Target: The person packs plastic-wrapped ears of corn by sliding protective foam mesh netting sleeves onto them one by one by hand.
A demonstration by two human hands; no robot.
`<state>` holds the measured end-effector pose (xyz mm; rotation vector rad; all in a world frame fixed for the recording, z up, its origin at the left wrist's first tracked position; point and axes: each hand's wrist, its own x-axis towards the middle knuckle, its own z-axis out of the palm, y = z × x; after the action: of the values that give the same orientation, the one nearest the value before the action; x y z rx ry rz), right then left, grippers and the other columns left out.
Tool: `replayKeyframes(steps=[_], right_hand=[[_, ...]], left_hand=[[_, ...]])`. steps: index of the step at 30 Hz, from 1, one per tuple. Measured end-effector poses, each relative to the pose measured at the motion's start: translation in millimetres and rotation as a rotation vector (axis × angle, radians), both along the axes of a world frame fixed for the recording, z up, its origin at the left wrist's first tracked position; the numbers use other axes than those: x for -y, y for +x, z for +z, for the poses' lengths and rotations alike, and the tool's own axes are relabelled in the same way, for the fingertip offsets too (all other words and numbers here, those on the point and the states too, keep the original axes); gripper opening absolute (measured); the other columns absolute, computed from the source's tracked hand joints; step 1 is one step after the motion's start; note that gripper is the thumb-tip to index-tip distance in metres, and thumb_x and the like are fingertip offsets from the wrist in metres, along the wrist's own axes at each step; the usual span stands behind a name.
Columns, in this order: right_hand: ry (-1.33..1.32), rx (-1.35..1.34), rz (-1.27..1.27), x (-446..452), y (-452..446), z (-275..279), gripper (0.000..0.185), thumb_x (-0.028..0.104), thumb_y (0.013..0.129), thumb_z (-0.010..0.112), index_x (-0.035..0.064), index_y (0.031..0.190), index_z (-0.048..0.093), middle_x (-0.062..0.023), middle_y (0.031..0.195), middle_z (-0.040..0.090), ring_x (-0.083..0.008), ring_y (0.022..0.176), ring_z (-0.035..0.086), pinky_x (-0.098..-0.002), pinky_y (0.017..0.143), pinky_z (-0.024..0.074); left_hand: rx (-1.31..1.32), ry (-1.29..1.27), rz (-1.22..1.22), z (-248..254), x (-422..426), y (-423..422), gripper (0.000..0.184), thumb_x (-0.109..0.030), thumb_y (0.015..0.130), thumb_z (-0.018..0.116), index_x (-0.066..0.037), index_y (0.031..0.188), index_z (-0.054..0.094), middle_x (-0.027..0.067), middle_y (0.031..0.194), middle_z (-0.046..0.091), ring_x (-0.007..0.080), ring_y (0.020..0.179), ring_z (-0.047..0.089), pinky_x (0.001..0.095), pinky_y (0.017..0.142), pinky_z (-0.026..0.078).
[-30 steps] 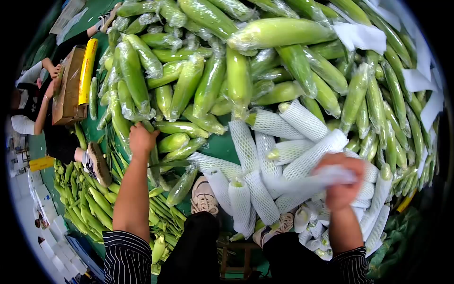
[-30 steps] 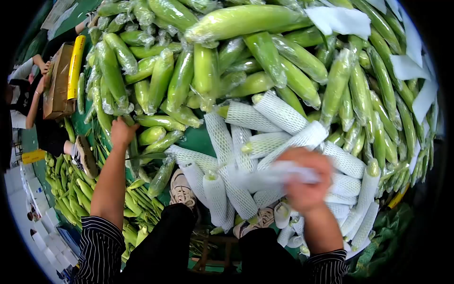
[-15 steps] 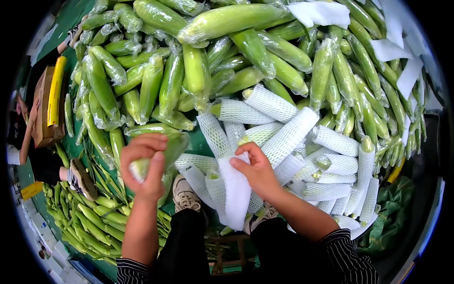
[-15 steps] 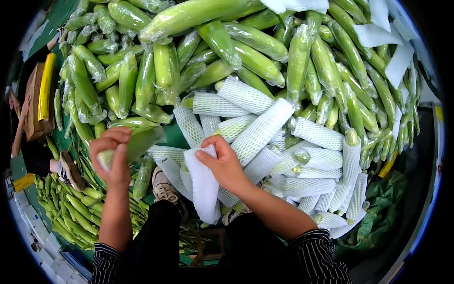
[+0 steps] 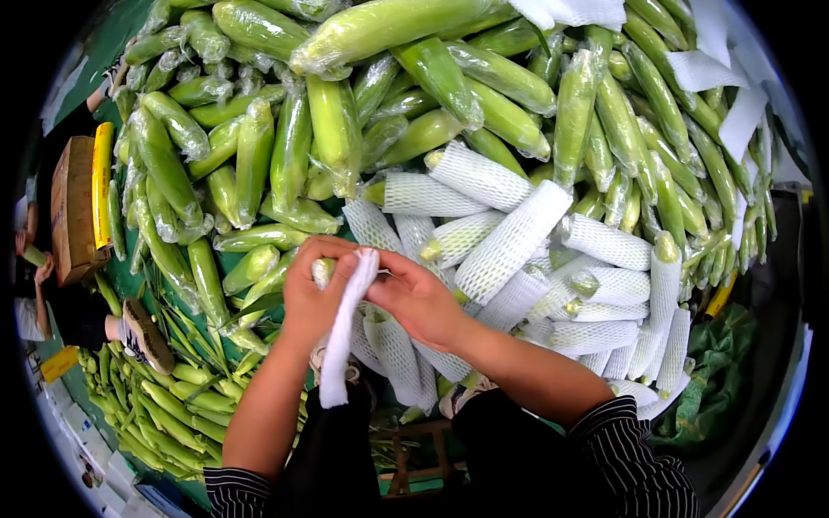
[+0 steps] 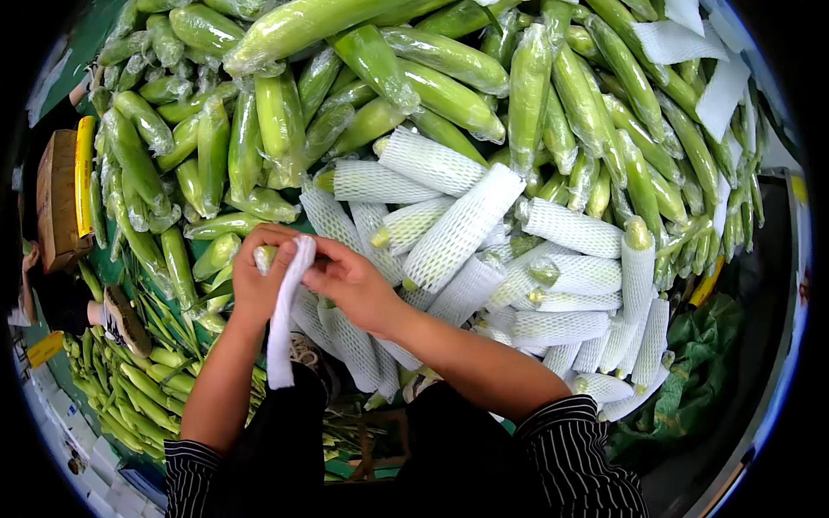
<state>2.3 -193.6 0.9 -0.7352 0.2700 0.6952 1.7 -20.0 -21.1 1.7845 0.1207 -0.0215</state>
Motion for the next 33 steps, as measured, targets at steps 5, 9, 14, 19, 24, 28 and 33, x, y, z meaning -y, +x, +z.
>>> replayKeyframes(steps=[5, 9, 14, 19, 24, 28, 33], right_hand=[[-0.971, 0.99, 0.003, 9, 8, -12, 0.032, 0.022, 0.08, 0.083, 0.0011, 0.092, 0.062, -0.0114, 0.111, 0.057, -0.0277, 0.093, 0.057, -0.0392, 0.083, 0.0465], [-0.707, 1.404, -0.089, 25, 26, 8, 0.025, 0.015, 0.074, 0.08, 0.0027, 0.077, 0.058, -0.01, 0.086, 0.054, -0.0328, 0.076, 0.053, -0.0399, 0.07, 0.0447], [-0.144, 0.331, 0.195, 16, 23, 17, 0.014, 0.008, 0.086, 0.063, 0.0043, 0.099, 0.057, -0.0037, 0.099, 0.065, -0.0134, 0.085, 0.062, -0.0304, 0.074, 0.0518], [0.144, -0.16, -0.026, -9, 40, 5, 0.038, 0.006, 0.089, 0.064, 0.0123, 0.124, 0.049, -0.0076, 0.103, 0.066, -0.0162, 0.09, 0.066, -0.0309, 0.077, 0.0546], [0.105, -0.193, -0.064, -19, 45, -53, 0.024, 0.018, 0.098, 0.064, 0.009, 0.118, 0.054, -0.0068, 0.109, 0.063, -0.0177, 0.099, 0.065, -0.034, 0.086, 0.0562], [-0.281, -0.031, 0.004, -27, 52, -47, 0.024, 0.023, 0.099, 0.066, 0.0074, 0.114, 0.056, -0.0046, 0.101, 0.064, -0.015, 0.092, 0.065, -0.0307, 0.079, 0.0557], [-0.423, 0.072, 0.054, -34, 55, -59, 0.021, 0.025, 0.099, 0.066, 0.0063, 0.108, 0.064, -0.0008, 0.089, 0.066, -0.0086, 0.073, 0.06, -0.0251, 0.064, 0.0493]], left_hand=[[-0.045, -0.073, -0.002, -3, 1, 4, 0.011, -0.006, 0.09, 0.072, 0.0, 0.091, 0.062, 0.0129, 0.103, 0.068, 0.0234, 0.102, 0.063, 0.035, 0.095, 0.047], [0.304, 0.162, -0.009, -6, 4, 4, 0.017, -0.003, 0.083, 0.076, -0.001, 0.091, 0.061, 0.0128, 0.116, 0.064, 0.0305, 0.105, 0.062, 0.0389, 0.096, 0.048], [0.381, 0.895, -0.172, 20, -4, 1, 0.028, -0.027, 0.084, 0.069, -0.013, 0.107, 0.066, 0.0114, 0.121, 0.064, 0.0351, 0.092, 0.06, 0.0458, 0.076, 0.049], [0.06, 0.545, -0.272, -1, -11, -14, 0.032, -0.014, 0.082, 0.069, -0.007, 0.114, 0.07, 0.015, 0.121, 0.064, 0.0352, 0.094, 0.062, 0.0415, 0.079, 0.051], [-0.146, -0.397, 0.101, 18, -2, -31, 0.036, -0.005, 0.091, 0.063, -0.005, 0.127, 0.065, 0.0089, 0.149, 0.043, 0.0218, 0.124, 0.053, 0.0328, 0.094, 0.046], [-0.393, -1.071, 0.367, 24, -1, -26, 0.027, -0.019, 0.101, 0.06, -0.008, 0.126, 0.061, 0.0071, 0.14, 0.051, 0.0176, 0.119, 0.055, 0.03, 0.096, 0.043], [-0.385, -0.9, 0.479, -2, -12, -36, 0.017, -0.028, 0.105, 0.056, -0.011, 0.109, 0.054, 0.0013, 0.108, 0.065, 0.0118, 0.099, 0.061, 0.0327, 0.089, 0.049]])
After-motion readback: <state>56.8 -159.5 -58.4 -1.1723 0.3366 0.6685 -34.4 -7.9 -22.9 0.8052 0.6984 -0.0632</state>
